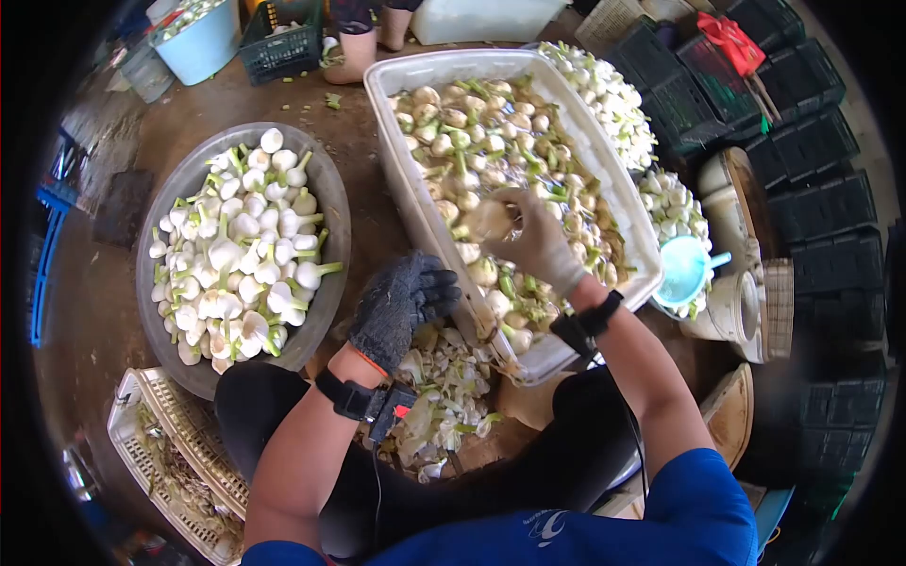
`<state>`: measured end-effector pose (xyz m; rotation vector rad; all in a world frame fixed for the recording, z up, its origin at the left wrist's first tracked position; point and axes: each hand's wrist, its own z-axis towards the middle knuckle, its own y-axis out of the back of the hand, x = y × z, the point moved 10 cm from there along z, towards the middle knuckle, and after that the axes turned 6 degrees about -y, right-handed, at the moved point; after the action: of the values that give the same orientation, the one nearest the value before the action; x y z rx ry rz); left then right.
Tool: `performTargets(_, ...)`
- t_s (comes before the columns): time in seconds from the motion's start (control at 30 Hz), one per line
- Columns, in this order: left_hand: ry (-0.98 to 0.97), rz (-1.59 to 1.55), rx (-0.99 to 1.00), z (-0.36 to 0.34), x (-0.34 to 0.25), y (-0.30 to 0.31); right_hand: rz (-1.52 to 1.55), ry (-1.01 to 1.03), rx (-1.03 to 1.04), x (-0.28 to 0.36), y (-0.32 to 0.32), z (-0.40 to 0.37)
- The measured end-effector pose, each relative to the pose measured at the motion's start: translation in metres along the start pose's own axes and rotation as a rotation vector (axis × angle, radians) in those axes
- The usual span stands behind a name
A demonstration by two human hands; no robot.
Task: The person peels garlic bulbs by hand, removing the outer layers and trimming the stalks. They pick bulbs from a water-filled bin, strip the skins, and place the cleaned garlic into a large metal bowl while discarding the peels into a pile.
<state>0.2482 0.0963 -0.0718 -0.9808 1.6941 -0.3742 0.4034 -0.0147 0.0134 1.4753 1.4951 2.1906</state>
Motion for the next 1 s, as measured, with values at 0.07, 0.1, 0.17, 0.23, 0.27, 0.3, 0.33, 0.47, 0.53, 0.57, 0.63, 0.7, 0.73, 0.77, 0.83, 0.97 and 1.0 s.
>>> performTargets(0.07, 0.323, -0.202, 0.073, -0.014, 0.036, -0.028, 0.156, 0.097, 0.061, 0.057, 0.001, -0.043)
performTargets(0.1, 0.355, -0.19, 0.089, -0.019, 0.047, -0.034, 0.227, 0.123, 0.101, 0.077, -0.004, -0.064)
performTargets(0.17, -0.086, 0.115, 0.244, -0.016, 0.021, -0.047, 0.244, 0.224, -0.006, 0.104, -0.005, -0.097)
performTargets(0.23, -0.342, 0.701, 0.427, -0.027, 0.009, -0.062, 0.31, 0.198, -0.116, 0.092, -0.006, -0.11)
performTargets(0.27, -0.075, 0.164, 0.258, -0.011, 0.038, -0.026, 0.276, 0.171, -0.188, 0.081, -0.006, -0.113)
performTargets(0.3, 0.188, -0.369, 0.065, -0.011, 0.064, -0.013, 0.243, 0.141, -0.258, 0.077, -0.002, -0.114)
performTargets(0.33, 0.165, -0.373, -0.002, -0.012, 0.07, -0.004, 0.269, 0.109, -0.269, 0.073, -0.001, -0.114)
performTargets(0.47, 0.063, -0.427, -0.008, -0.017, 0.062, -0.017, 0.338, 0.013, -0.228, 0.058, -0.008, -0.107)
performTargets(0.53, 0.008, -0.446, -0.029, -0.016, 0.057, -0.018, 0.331, 0.006, -0.249, 0.057, -0.012, -0.102)
performTargets(0.57, 0.008, -0.438, -0.036, -0.014, 0.058, -0.017, 0.32, 0.003, -0.267, 0.056, -0.011, -0.099)
performTargets(0.63, 0.024, -0.452, 0.139, -0.009, 0.054, -0.03, 0.304, 0.0, -0.251, 0.054, -0.01, -0.093)
performTargets(0.7, 0.055, -0.314, 0.036, -0.01, 0.053, -0.029, 0.279, 0.07, -0.277, 0.055, -0.007, -0.088)
performTargets(0.73, 0.083, -0.267, -0.009, -0.014, 0.054, -0.026, 0.362, 0.045, -0.243, 0.048, -0.006, -0.085)
performTargets(0.77, 0.118, -0.226, -0.049, -0.02, 0.049, -0.034, 0.436, 0.015, -0.209, 0.04, -0.006, -0.084)
performTargets(0.83, 0.217, -0.332, 0.265, -0.022, 0.047, -0.054, 1.083, -0.394, 0.06, 0.012, -0.033, -0.087)
performTargets(0.97, 0.192, -0.293, 0.011, -0.025, 0.049, -0.042, 0.638, -0.117, -0.125, 0.035, 0.004, -0.095)
performTargets(1.0, 0.166, -0.295, -0.019, -0.022, 0.05, -0.036, 0.446, 0.034, -0.211, 0.054, 0.017, -0.099)
